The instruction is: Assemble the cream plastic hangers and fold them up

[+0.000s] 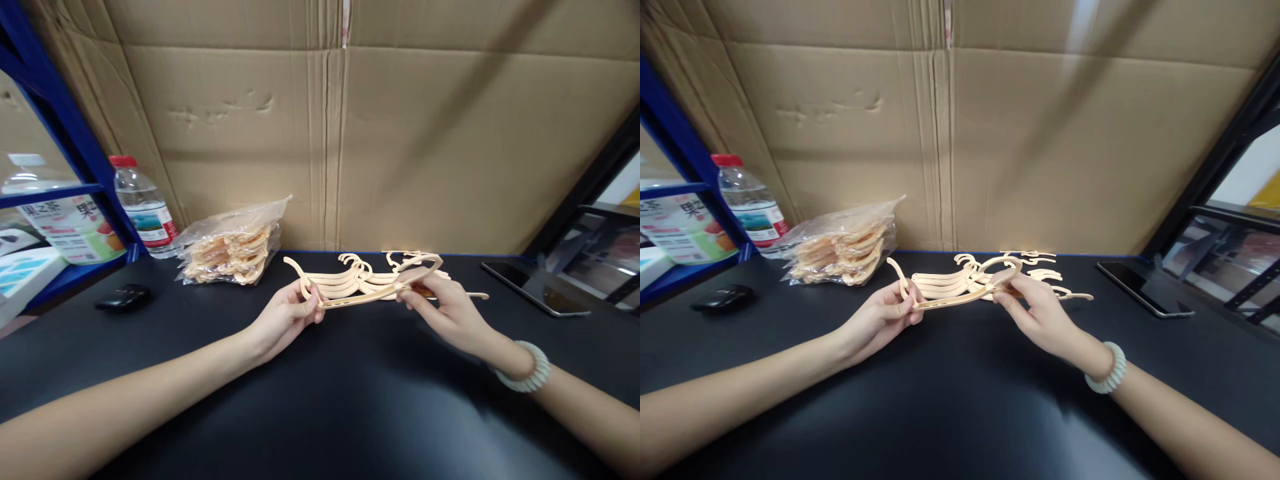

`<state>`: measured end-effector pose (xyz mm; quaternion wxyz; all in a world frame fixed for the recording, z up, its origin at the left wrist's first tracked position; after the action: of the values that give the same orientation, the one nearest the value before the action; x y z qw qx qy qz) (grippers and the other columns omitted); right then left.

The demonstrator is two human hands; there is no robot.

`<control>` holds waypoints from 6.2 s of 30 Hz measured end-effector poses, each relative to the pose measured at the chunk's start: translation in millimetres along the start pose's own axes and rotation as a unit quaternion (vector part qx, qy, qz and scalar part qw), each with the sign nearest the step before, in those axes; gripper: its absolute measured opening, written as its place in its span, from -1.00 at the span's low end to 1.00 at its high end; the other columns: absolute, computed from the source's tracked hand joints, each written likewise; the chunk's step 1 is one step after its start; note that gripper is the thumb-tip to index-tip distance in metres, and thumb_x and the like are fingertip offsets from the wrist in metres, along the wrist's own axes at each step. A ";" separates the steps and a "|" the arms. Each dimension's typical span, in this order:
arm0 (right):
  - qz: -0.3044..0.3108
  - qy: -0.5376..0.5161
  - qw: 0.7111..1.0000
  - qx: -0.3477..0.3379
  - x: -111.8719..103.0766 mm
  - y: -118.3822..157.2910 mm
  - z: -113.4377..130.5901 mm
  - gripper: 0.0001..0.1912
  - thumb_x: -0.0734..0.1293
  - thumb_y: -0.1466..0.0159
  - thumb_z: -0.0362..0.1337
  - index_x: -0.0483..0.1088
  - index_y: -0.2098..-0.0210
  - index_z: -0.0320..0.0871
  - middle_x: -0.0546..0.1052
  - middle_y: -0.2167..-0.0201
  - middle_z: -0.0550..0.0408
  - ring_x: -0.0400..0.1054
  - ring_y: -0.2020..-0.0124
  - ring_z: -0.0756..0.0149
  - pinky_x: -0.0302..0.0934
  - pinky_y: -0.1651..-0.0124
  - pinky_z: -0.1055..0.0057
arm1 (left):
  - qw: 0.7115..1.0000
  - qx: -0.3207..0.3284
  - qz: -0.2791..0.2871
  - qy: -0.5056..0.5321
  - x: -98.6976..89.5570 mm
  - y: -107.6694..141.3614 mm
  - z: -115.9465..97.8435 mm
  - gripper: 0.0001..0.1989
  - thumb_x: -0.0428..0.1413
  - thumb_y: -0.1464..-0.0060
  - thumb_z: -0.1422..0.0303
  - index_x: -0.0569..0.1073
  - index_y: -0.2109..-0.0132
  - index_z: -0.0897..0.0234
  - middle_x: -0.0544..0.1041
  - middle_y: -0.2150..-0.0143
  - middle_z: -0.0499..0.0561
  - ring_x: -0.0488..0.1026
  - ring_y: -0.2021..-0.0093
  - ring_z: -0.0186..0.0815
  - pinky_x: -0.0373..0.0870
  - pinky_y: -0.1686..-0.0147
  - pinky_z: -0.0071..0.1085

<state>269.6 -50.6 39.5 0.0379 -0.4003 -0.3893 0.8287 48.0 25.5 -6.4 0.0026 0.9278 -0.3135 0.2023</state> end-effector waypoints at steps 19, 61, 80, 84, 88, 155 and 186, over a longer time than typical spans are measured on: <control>-0.032 0.038 0.998 -0.040 -1.2 0.0 10.1 -0.91 0.23 -0.32 -0.37 0.36 0.29 -0.12 0.53 0.35 0.07 0.44 0.32 0.30 0.34 0.26 0.42 | 0.999 0.013 -0.038 -0.002 -0.8 1.3 -0.5 -0.75 0.33 0.09 0.36 0.40 0.44 0.35 0.43 0.43 -0.05 0.31 0.47 -0.43 0.23 0.39 -0.47; -0.025 -0.085 0.990 0.108 3.7 2.7 3.0 -0.92 0.22 -0.36 -0.26 0.29 0.22 -0.13 0.39 0.51 0.18 0.32 0.53 0.42 0.25 0.43 0.46 | 0.990 0.056 -0.118 -0.052 1.1 7.9 -4.4 -0.66 0.39 0.21 0.38 0.33 0.45 0.33 0.50 0.47 -0.08 0.48 0.44 -0.40 0.41 0.36 -0.49; -0.028 -0.057 0.985 0.162 10.7 4.5 -8.7 -0.79 0.29 -0.28 -0.16 0.43 0.21 -0.17 0.50 0.45 0.08 0.40 0.46 0.33 0.33 0.45 0.43 | 0.690 0.296 0.233 -0.618 77.6 67.8 -8.8 -0.67 0.02 -0.11 0.56 0.50 0.00 0.32 0.53 -0.04 0.24 0.36 -0.12 0.02 0.33 -0.07 -0.11; 0.092 -0.001 0.987 0.134 27.8 8.6 1.4 -0.87 0.29 -0.26 -0.26 0.46 0.32 -0.15 0.50 0.49 0.13 0.36 0.49 0.38 0.23 0.43 0.45 | 0.653 0.262 0.164 -0.691 68.9 59.9 -5.0 -0.61 0.01 -0.14 0.46 0.40 -0.12 0.35 0.41 -0.18 0.25 0.29 -0.18 0.05 0.29 -0.12 -0.02; 0.143 0.037 0.983 0.109 34.2 10.7 4.3 -0.88 0.29 -0.25 -0.30 0.47 0.37 -0.15 0.47 0.49 0.15 0.32 0.47 0.39 0.16 0.40 0.45 | 0.648 0.220 0.154 -0.713 67.8 56.1 1.1 -0.61 0.01 -0.16 0.39 0.40 -0.13 0.31 0.48 -0.11 0.23 0.41 -0.03 0.04 0.38 0.00 -0.02; 0.056 0.171 0.969 0.168 -29.8 -5.9 -87.0 -0.79 0.26 -0.22 -0.26 0.48 0.46 -0.16 0.54 0.52 0.09 0.35 0.50 0.32 0.17 0.40 0.42 | 0.667 0.191 0.227 -0.684 66.2 54.5 5.3 -0.70 0.02 -0.20 0.36 0.37 -0.06 0.31 0.42 -0.15 0.19 0.31 -0.19 -0.09 0.28 -0.19 -0.10; 0.152 0.254 0.952 0.082 -19.2 -11.1 -150.2 -0.76 0.28 -0.24 -0.41 0.54 0.15 -0.18 0.60 0.20 -0.06 0.40 0.13 0.13 0.29 0.03 0.19 | 0.674 0.204 0.219 -0.676 72.3 54.0 4.0 -0.72 0.02 -0.15 0.41 0.37 -0.02 0.26 0.42 -0.09 0.17 0.34 -0.11 -0.08 0.33 -0.10 -0.11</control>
<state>383.9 42.3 2.6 0.0415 -0.6477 -0.2320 0.7245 70.3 -60.4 10.6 -0.4433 0.6937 -0.3748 -0.4263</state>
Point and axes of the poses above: each hand's wrist, its own y-axis away from the middle knuckle, its own x-axis out of the palm, z = x × y, the point moved 5 cm from there along -y, towards the middle knuckle
